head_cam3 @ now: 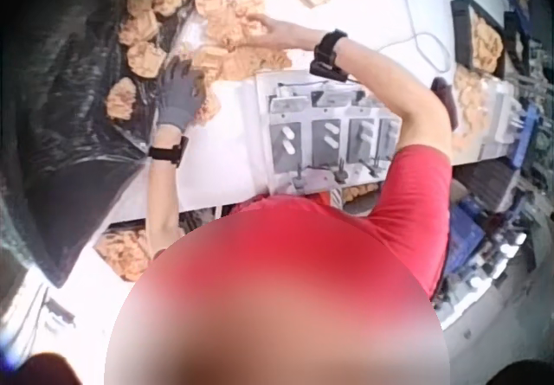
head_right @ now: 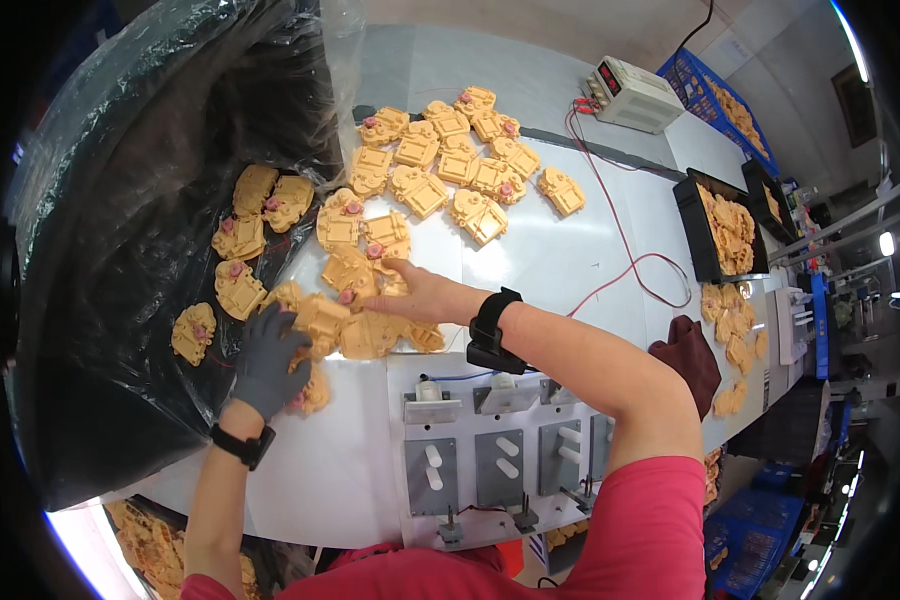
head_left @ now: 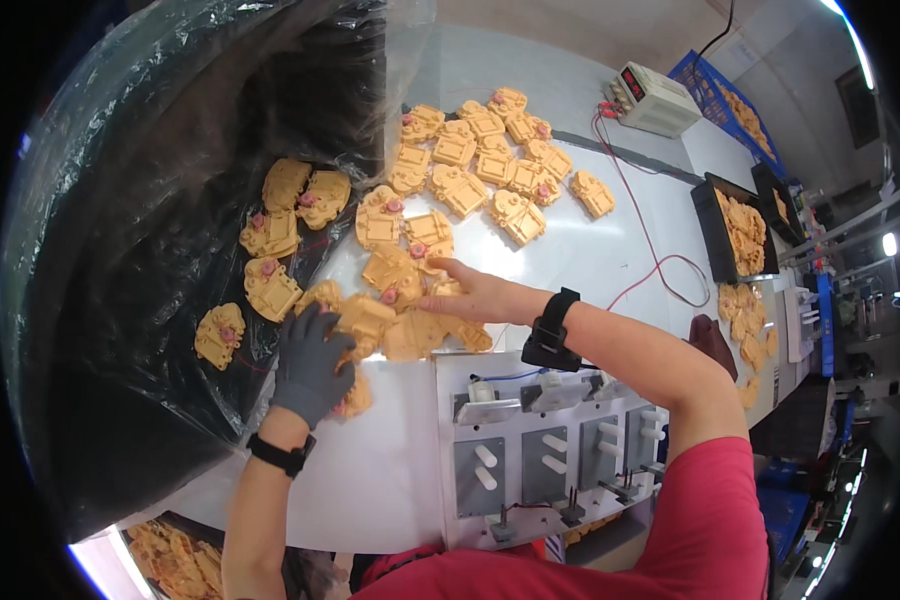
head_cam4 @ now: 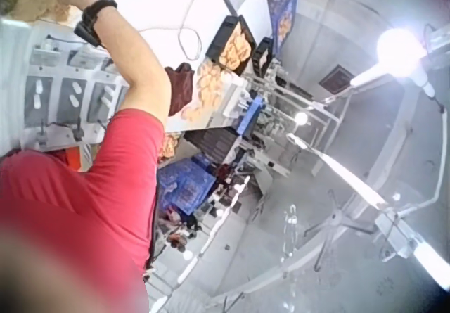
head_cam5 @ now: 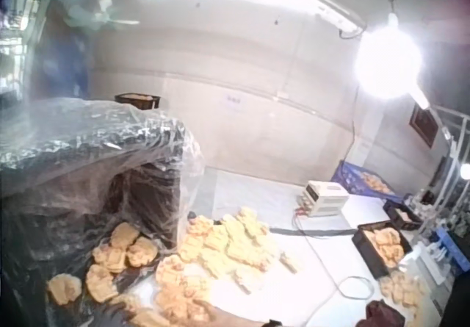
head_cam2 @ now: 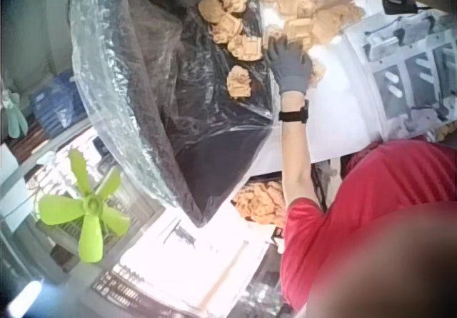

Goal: Testing plastic toy components using a manual jig and meters.

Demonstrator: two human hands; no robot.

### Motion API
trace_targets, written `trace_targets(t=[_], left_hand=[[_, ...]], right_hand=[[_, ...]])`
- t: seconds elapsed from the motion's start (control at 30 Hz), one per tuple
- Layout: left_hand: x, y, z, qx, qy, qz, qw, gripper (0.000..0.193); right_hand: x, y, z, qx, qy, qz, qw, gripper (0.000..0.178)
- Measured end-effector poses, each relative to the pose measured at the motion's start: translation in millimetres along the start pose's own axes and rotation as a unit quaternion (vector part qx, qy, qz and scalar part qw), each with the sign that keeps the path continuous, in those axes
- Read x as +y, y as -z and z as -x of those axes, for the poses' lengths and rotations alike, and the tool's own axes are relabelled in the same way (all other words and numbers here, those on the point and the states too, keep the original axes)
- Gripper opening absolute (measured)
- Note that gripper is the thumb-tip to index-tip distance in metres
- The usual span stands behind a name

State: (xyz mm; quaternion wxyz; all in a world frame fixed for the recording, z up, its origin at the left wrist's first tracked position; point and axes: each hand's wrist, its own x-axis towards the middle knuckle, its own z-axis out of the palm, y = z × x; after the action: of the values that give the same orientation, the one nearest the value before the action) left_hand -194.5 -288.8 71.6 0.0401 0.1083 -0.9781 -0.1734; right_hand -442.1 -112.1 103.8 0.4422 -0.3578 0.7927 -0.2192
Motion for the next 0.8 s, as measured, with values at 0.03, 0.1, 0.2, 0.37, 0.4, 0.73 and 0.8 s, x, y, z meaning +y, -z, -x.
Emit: trace_targets(t=[0.03, 0.1, 0.2, 0.37, 0.4, 0.73, 0.8], left_hand=[[-1, 2, 14, -0.003, 0.017, -0.005, 1.0, 0.025], [5, 6, 41, -0.005, 0.036, -0.014, 0.999, 0.025], [27, 18, 76, 0.003, 0.076, 0.031, 0.997, 0.031], [35, 2, 153, 0.071, 0.194, 0.032, 0.978, 0.052], [38, -1, 161, 0.073, 0.199, 0.029, 0.977, 0.052], [47, -27, 176, 0.085, 0.253, 0.07, 0.961, 0.074], [42, -33, 173, 0.106, 0.244, 0.057, 0.962, 0.076]], right_hand=[[-16, 7, 4, -0.081, 0.005, -0.053, 0.995, 0.098], [-25, 24, -4, -0.124, 0.034, -0.108, 0.986, 0.092], [27, 94, -48, 0.191, 0.033, -0.012, 0.981, 0.058], [115, 174, -65, 0.396, -0.164, 0.293, 0.855, 0.09], [137, 182, -79, 0.347, -0.201, 0.246, 0.883, 0.099], [74, 64, -63, 0.233, -0.042, 0.178, 0.955, 0.098], [56, 42, -58, 0.189, -0.039, 0.208, 0.959, 0.096]])
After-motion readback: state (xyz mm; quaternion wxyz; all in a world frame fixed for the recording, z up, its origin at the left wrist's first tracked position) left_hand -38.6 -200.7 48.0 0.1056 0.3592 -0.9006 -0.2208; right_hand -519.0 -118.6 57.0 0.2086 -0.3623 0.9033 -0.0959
